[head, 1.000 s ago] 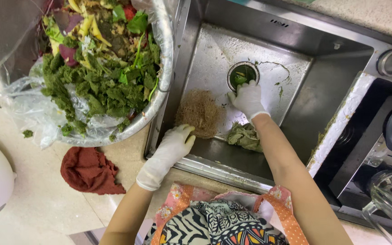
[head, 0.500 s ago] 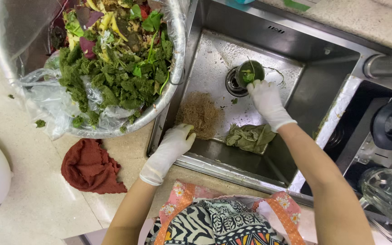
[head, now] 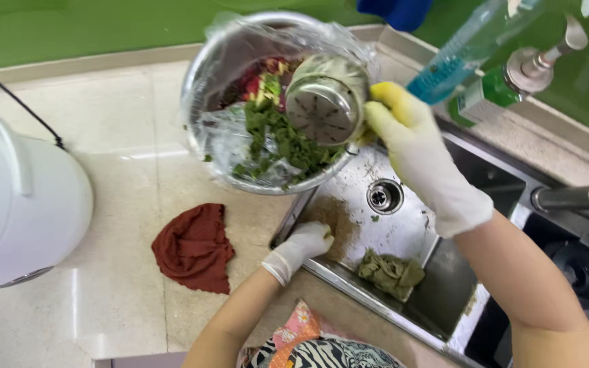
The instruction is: The person puts on disposable gloves, then cleans a kitchen sink using a sponge and dish soap, scrubbing the basin and drain. They rinse a pot lid under running water and place it in the dish rack. Finally, they transfer cooked grains from a pot into a blender jar using a ladle.
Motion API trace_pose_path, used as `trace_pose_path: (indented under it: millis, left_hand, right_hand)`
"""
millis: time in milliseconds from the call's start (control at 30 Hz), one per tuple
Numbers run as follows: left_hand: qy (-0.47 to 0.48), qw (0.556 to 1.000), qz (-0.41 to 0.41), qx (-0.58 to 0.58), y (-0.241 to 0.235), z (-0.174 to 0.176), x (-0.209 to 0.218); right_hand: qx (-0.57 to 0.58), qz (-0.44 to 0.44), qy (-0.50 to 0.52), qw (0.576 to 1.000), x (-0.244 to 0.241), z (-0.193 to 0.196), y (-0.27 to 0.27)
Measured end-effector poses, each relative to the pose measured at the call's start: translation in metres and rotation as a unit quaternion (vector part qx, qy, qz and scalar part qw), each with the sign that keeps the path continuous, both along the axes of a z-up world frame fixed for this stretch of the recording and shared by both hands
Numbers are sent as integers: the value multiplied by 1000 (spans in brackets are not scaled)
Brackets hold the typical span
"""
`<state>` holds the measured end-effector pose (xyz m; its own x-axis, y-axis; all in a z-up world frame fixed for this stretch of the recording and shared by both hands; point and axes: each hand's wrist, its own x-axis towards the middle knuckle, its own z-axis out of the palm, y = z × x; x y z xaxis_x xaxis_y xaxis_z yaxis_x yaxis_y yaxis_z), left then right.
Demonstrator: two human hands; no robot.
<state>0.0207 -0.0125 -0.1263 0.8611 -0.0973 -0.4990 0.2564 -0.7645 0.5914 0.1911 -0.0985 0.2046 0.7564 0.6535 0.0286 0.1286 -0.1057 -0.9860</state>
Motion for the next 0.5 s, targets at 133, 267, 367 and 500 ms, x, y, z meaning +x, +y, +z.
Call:
trace_pose_path:
  millis: [133, 267, 367, 500]
  left_hand:
    - [6, 1000, -7, -11, -2, -4, 2]
    - [9, 1000, -24, -8, -2, 1, 7]
    - [3, 999, -26, -23, -9, 5, -5]
    - [16, 999, -17, -40, 0, 11, 7]
  right_hand:
    - [-198, 12, -22, 980, 9, -22, 64]
    - [-193, 22, -397, 897, 4, -25, 73]
    - [-270, 145, -442, 843, -11, -25, 84]
    - [-368, 163, -386, 830, -2, -10, 116]
